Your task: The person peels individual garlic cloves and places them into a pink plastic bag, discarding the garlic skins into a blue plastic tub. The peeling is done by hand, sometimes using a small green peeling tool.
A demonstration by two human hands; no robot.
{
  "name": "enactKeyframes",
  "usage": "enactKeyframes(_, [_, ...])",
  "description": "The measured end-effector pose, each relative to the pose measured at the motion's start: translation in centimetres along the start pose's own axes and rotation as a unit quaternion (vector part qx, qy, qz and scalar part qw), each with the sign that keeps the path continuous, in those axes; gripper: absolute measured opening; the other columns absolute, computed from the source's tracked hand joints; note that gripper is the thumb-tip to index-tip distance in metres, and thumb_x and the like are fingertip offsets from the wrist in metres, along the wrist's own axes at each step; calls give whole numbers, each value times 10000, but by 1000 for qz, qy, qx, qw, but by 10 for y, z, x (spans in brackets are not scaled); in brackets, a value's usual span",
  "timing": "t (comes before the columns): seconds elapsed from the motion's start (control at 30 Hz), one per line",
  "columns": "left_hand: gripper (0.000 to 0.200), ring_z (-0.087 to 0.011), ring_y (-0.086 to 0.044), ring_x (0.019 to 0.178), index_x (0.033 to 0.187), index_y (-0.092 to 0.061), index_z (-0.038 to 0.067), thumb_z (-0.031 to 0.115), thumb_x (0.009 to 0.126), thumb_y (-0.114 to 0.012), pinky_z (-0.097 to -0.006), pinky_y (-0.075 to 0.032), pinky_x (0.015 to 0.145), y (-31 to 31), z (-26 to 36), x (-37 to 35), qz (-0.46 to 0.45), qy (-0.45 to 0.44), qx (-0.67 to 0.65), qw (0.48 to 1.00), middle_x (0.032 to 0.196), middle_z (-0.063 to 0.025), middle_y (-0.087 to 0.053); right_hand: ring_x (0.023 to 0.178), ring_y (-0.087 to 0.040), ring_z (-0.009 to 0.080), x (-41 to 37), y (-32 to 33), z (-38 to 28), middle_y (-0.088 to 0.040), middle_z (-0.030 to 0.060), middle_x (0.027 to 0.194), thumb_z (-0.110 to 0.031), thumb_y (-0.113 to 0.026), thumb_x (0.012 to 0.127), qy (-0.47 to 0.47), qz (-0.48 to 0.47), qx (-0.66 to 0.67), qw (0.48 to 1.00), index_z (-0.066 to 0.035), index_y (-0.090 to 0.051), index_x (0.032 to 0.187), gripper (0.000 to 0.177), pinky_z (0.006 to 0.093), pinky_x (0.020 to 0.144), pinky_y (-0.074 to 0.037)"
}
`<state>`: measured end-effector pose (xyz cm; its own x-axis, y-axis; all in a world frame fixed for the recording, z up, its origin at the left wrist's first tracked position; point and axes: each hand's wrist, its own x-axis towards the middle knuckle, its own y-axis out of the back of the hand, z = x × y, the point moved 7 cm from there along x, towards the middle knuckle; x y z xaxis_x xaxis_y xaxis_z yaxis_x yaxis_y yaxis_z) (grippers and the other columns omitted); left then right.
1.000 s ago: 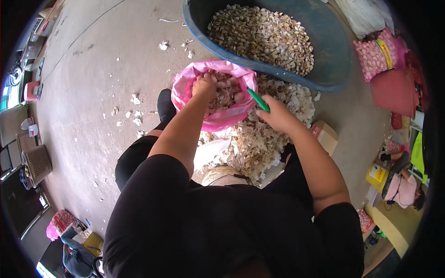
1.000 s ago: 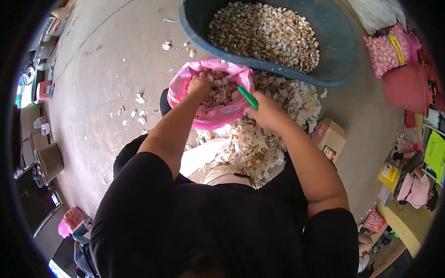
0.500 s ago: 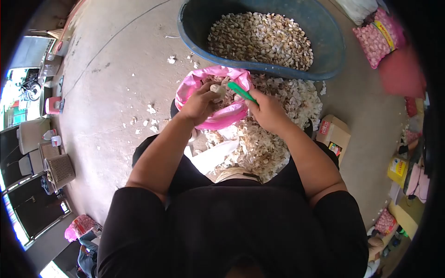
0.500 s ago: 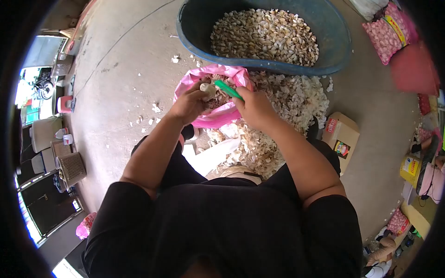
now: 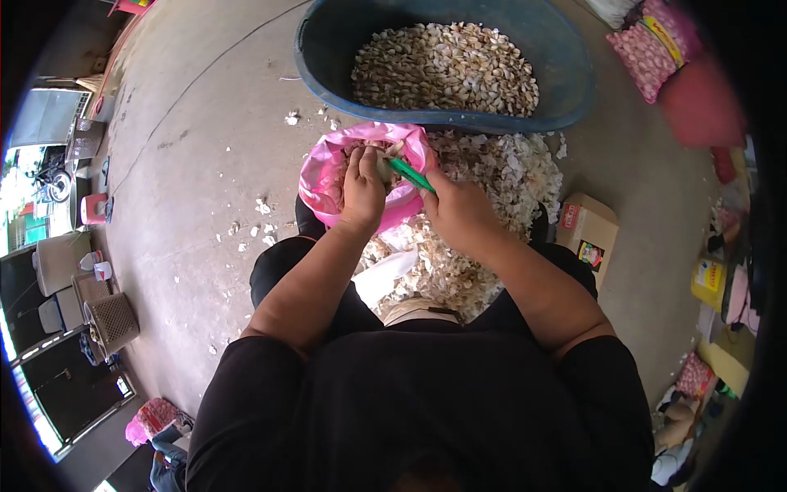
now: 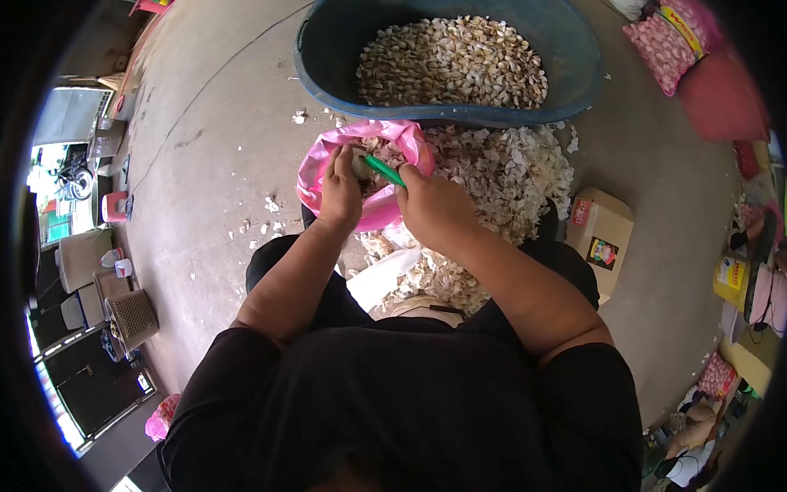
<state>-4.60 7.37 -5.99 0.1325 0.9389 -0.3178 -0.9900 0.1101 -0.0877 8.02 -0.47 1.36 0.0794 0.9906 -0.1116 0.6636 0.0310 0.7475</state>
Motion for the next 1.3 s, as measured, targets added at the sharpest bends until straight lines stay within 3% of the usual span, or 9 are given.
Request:
enactKeyframes(0.23, [327,-131,-519,542,903,-514,17,296,879,-345,-234,-421,468,0,17,21,-19,1,-19,1000,719,-73,-555,530,-543,322,1,-2,36,-531,158,578,-152,-519,784,-42,-102,-101,989,-27,-479,791,131,408,504,-427])
enactKeyframes(0.37, [288,-150,-548,583,924,-515,13,265,862,-389,-248,-436,483,-17,-1,11,-126,164,-43,977,753,-87,-566,490,-511,269,23,18,36,-477,114,517,-133,-518,810,-57,-77,131,987,-20,-468,769,131,352,489,-412])
enactKeyframes(0.47, [276,-103,-436,437,842,-528,41,286,847,-401,-218,-302,358,-21,-3,4,-136,233,-80,960,610,-46,-525,475,-515,206,25,16,23,-465,90,506,-119,-513,817,-9,-141,152,978,-18,-484,784,110,330,464,-393])
enactKeyframes(0.67, [275,-105,-425,416,848,-532,38,274,846,-390,-228,-315,362,-1,2,9,-140,183,-30,973,600,-42,-519,444,-490,92,29,9,4,-477,34,505,-126,-508,824,135,-57,55,988,-21,-500,780,115,269,418,-376])
enactKeyframes(0.77, [269,-132,-503,512,896,-530,30,249,853,-381,-239,-402,433,24,15,17,-81,150,-5,985,682,-60,-545,442,-496,115,25,-12,20,-499,54,514,-131,-485,831,-57,-330,91,938,-18,-516,806,119,290,425,-383])
enactKeyframes(0.87, [320,-108,-514,529,902,-538,41,318,879,-379,-220,-407,428,42,12,28,-25,136,-23,990,710,-47,-552,586,-571,292,45,-27,35,-575,156,641,-214,-508,807,-134,-232,104,958,-22,-556,858,203,391,550,-423])
enactKeyframes(1.13, [464,-105,-539,739,1041,-490,-28,396,887,-381,-222,-441,634,27,14,24,-81,65,66,992,834,-65,-563,859,-547,311,70,-33,16,-574,201,891,-287,-503,820,-6,90,54,994,-23,-533,917,283,397,663,-440])
enactKeyframes(1.23, [465,-167,-548,809,984,-505,-40,400,878,-401,-277,-436,694,16,16,22,-96,18,96,991,865,-122,-567,796,-567,301,56,-19,-27,-589,183,830,-300,-525,807,164,123,-64,977,-20,-531,899,294,387,653,-445])
enactKeyframes(1.3, [439,-184,-550,790,941,-513,-34,390,872,-418,-285,-433,685,10,22,18,-99,-22,189,977,843,-150,-560,687,-570,297,59,-30,-13,-588,155,737,-280,-543,804,78,3,-1,997,-16,-552,856,269,368,602,-440])
